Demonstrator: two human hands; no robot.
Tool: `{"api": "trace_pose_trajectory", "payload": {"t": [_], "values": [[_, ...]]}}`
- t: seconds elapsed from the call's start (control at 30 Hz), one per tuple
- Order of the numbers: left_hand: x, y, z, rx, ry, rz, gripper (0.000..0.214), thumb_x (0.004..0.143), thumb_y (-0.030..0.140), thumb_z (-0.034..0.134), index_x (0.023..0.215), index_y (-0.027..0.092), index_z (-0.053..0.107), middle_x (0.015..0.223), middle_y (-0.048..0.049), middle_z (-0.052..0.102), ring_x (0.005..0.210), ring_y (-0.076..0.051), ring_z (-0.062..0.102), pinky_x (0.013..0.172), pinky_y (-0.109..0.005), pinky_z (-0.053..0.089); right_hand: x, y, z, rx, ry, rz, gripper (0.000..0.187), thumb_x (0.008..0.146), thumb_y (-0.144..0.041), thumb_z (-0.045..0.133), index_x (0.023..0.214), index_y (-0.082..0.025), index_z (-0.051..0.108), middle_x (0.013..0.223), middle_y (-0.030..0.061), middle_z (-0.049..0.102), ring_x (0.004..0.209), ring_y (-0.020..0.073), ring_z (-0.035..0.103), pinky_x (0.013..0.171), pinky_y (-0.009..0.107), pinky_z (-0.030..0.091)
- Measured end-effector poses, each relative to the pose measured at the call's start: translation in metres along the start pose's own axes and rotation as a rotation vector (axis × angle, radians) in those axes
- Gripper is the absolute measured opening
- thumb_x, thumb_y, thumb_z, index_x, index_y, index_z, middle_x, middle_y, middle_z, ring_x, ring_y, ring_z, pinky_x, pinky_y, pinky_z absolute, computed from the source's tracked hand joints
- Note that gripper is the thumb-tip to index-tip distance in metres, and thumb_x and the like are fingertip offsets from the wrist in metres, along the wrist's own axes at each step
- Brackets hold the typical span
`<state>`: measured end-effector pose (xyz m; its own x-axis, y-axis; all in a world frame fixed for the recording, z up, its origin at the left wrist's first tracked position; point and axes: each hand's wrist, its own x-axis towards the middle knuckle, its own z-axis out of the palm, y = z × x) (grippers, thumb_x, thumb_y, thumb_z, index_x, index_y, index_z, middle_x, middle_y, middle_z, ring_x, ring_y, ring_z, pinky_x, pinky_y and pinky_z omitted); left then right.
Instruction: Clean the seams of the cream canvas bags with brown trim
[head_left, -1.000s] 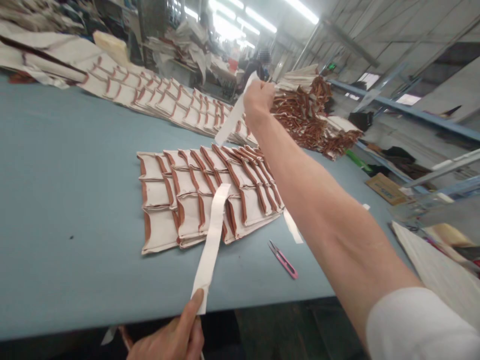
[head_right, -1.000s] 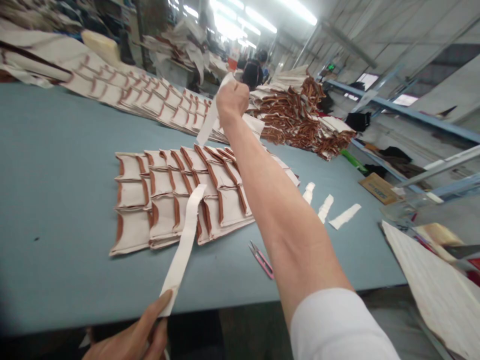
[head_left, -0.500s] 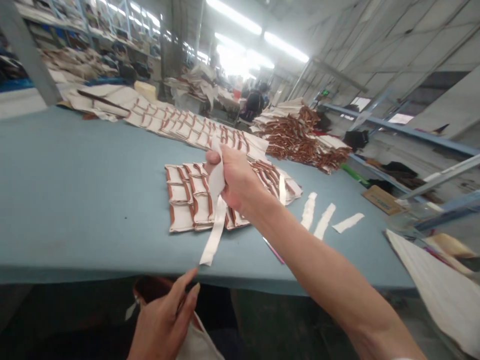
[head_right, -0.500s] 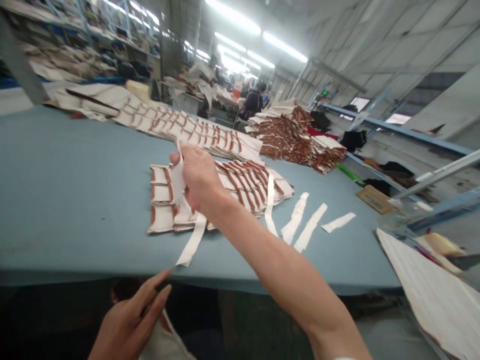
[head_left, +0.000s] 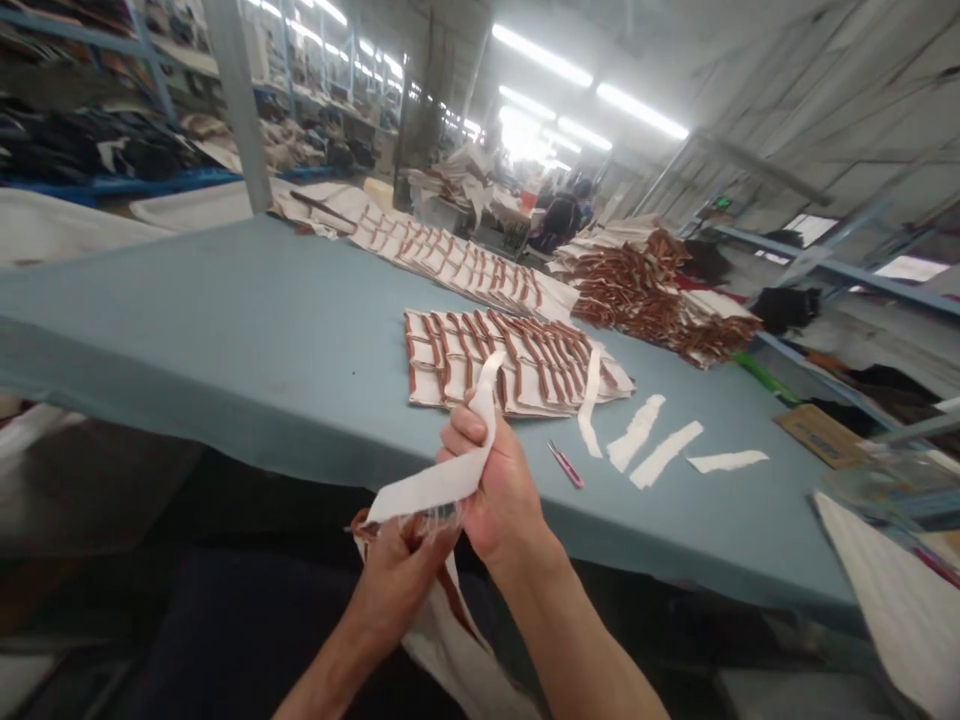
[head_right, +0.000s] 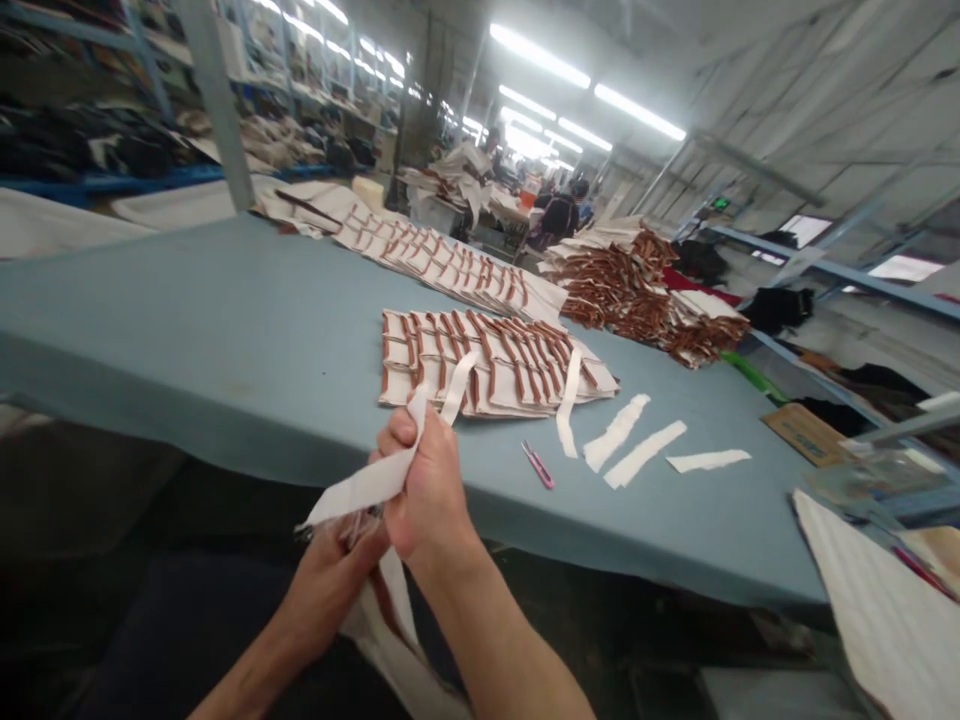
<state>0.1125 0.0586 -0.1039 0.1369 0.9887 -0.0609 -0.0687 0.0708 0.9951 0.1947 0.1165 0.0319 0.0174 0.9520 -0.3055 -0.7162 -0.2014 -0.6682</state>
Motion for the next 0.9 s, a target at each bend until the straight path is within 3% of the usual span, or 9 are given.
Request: {"api": "trace_pose_trajectory", "payload": {"t": [0.13,0.2,0.3,0.43,0.53,0.6,0.7,0.77,0.9], "values": [[-0.023,0.005,-0.012,0.032,0.057,0.011,0.051,0.092,0.063,0.073,0.109,0.017,0.088,0.099,-0.0095,0.082,0.097,-0.029,0.075,0.089,-0.036,0.061,-0.016,0.021,-0.047,-0.011,0.109,-0.105,0.056,0.089,-0.042,0.087,0.075,-0.024,0.035,0.061,-0.0143,0.029,0.048,0.0054,0.013,0.042,0.014,0.019],[-0.034,0.005,-0.013,0.099,0.132,0.042,0.056,0.097,0.063,0.068,0.124,0.017,0.087,0.115,-0.0118,0.085,0.105,-0.03,0.077,0.092,-0.036,0.061,-0.024,0.033,-0.068,-0.022,0.133,-0.133,0.055,0.087,-0.045,0.088,0.077,-0.024,0.038,0.063,-0.014,0.032,0.049,0.0053,0.015,0.044,0.013,0.021],[-0.047,0.006,-0.011,0.178,0.176,0.056,0.059,0.107,0.062,0.056,0.127,0.017,0.087,0.113,-0.0128,0.087,0.093,-0.028,0.078,0.087,-0.036,0.064,-0.035,0.052,-0.093,-0.088,0.133,-0.17,0.058,0.084,-0.052,0.089,0.079,-0.024,0.038,0.065,-0.0133,0.033,0.051,0.0057,0.019,0.046,0.014,0.026],[-0.059,0.011,-0.018,0.258,0.16,0.074,0.054,0.105,0.062,0.059,0.116,0.02,0.091,0.102,-0.0112,0.089,0.093,-0.03,0.079,0.098,-0.042,0.065,-0.04,0.067,-0.131,-0.388,0.144,-0.172,0.056,0.088,-0.07,0.079,0.081,-0.027,0.045,0.063,-0.0115,0.036,0.049,0.0093,0.029,0.045,0.02,0.033],[-0.067,0.024,-0.029,0.33,0.058,0.083,0.046,0.104,0.056,0.062,0.117,0.024,0.092,0.112,-0.0105,0.091,0.109,-0.032,0.082,0.106,-0.042,0.065,-0.039,0.062,-0.165,-0.786,0.134,-0.146,0.052,0.089,-0.076,0.074,0.089,-0.025,0.066,0.065,-0.0035,0.059,0.056,0.017,0.052,0.052,0.029,0.047],[-0.07,0.034,-0.035,0.388,-0.06,0.084,0.042,0.104,0.049,0.061,0.121,0.026,0.091,0.118,-0.0087,0.091,0.112,-0.03,0.084,0.109,-0.042,0.065,-0.042,0.05,-0.181,-0.93,0.174,-0.166,0.048,0.087,-0.069,0.081,0.1,-0.022,0.077,0.083,0.005,0.077,0.074,0.0228,0.067,0.066,0.033,0.054],[-0.072,0.043,-0.038,0.444,-0.152,0.077,0.042,0.105,0.048,0.058,0.126,0.029,0.09,0.116,-0.0069,0.092,0.105,-0.028,0.086,0.111,-0.043,0.066,-0.057,0.027,-0.18,-1.067,0.158,-0.298,0.043,0.099,-0.061,0.072,0.116,-0.023,0.081,0.107,0.0101,0.085,0.099,0.0272,0.076,0.087,0.038,0.058],[-0.071,0.045,-0.036,0.454,-0.17,0.067,0.043,0.104,0.049,0.058,0.124,0.028,0.09,0.115,-0.0075,0.092,0.105,-0.029,0.086,0.11,-0.044,0.066,-0.071,0.017,-0.162,-1.149,-0.009,-0.425,0.036,0.106,-0.053,0.066,0.12,-0.024,0.081,0.115,0.0103,0.085,0.109,0.0277,0.077,0.095,0.04,0.058],[-0.067,0.047,-0.029,0.388,-0.28,0.034,0.041,0.1,0.044,0.056,0.105,0.023,0.091,0.095,-0.0089,0.09,0.094,-0.029,0.084,0.097,-0.04,0.069,-0.088,0.021,-0.114,-1.156,-0.388,-0.542,0.018,0.101,-0.037,0.077,0.113,-0.024,0.08,0.116,0.0086,0.085,0.111,0.0255,0.077,0.1,0.039,0.058]]}}
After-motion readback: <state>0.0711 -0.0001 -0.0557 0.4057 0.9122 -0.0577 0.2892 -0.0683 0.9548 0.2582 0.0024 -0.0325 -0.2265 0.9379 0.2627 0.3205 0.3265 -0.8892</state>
